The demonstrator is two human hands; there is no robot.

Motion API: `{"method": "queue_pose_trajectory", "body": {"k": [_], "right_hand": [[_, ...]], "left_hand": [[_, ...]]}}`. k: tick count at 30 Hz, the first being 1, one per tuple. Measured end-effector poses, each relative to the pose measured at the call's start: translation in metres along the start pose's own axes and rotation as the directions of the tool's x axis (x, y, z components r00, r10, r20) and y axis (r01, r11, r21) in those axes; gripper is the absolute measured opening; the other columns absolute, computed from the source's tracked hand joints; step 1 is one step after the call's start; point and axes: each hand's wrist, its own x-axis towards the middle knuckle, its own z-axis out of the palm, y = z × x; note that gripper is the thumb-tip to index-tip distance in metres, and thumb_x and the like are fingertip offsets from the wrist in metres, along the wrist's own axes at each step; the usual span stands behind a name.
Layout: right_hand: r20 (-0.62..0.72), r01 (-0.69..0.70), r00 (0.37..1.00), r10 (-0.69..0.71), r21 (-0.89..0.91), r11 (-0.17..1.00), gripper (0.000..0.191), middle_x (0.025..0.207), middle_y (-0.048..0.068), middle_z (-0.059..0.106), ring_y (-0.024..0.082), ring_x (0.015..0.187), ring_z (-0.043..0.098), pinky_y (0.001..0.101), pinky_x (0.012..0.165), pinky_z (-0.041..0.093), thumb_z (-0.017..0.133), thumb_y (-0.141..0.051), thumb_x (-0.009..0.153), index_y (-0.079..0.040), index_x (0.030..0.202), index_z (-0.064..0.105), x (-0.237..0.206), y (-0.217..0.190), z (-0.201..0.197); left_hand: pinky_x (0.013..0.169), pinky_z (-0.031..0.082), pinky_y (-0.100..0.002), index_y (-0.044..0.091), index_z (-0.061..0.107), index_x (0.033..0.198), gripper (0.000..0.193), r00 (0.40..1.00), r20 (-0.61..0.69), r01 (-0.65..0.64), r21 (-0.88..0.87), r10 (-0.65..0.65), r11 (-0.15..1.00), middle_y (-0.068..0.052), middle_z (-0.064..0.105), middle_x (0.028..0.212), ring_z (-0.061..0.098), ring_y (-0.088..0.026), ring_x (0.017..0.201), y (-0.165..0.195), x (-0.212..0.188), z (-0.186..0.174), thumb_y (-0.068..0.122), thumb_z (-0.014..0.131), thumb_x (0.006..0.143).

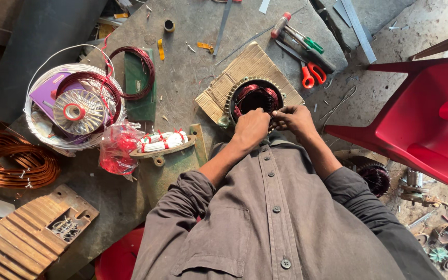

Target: The person winds copper wire into the slots of a motor stator, using both hands to press and arrange the coils. They cut a strip of insulating tape with scissors and insert it into the stator slots to separate the windings.

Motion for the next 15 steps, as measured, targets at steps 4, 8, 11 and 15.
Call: {"method": "queue_pose_trajectory", "body": {"k": [4,8,11,15], "right_hand": [[0.002,-0.022,1.000,0.022,0.036,0.999,0.019,0.080,0.012,0.075,0.015,0.066,0.073,0.0257,0.059,0.059,0.075,-0.012,0.092,0.006,0.095,0.071,0.002,0.001,-0.001],[-0.005,0.050,0.999,-0.052,-0.138,0.989,0.019,0.079,0.010,0.074,0.013,0.063,0.070,0.0246,0.056,0.056,0.078,-0.013,0.090,0.005,0.095,0.074,0.002,-0.005,-0.005],[-0.030,0.075,0.996,-0.087,-0.280,0.957,0.021,0.077,0.010,0.074,0.011,0.061,0.067,0.0244,0.053,0.053,0.082,-0.014,0.087,0.004,0.096,0.076,0.003,-0.007,-0.008],[0.007,0.003,1.000,-0.002,-0.151,0.989,0.026,0.076,0.005,0.071,0.009,0.058,0.063,0.0246,0.051,0.052,0.078,-0.021,0.093,0.005,0.098,0.075,0.004,-0.005,-0.018]], "left_hand": [[0.081,0.049,-0.043,0.010,0.075,0.083,0.015,0.977,-0.120,-0.143,0.242,0.176,0.960,-0.009,0.066,0.094,0.063,-0.027,0.096,-0.006,0.002,0.012,0.017,0.063,0.088],[0.083,0.040,-0.042,0.014,0.075,0.077,0.014,0.953,-0.127,-0.207,0.393,0.276,0.896,-0.006,0.064,0.090,0.057,-0.024,0.096,-0.001,0.000,0.017,0.019,0.063,0.084],[0.089,0.039,-0.043,0.012,0.077,0.083,0.015,0.968,-0.047,-0.202,0.447,0.248,0.872,-0.005,0.066,0.093,0.056,-0.025,0.102,0.009,0.002,0.012,0.019,0.064,0.086],[0.086,0.047,-0.049,0.007,0.077,0.088,0.019,0.996,0.047,-0.080,0.181,0.073,0.980,-0.014,0.071,0.096,0.064,-0.034,0.101,0.015,0.013,-0.007,0.022,0.066,0.083]]}}
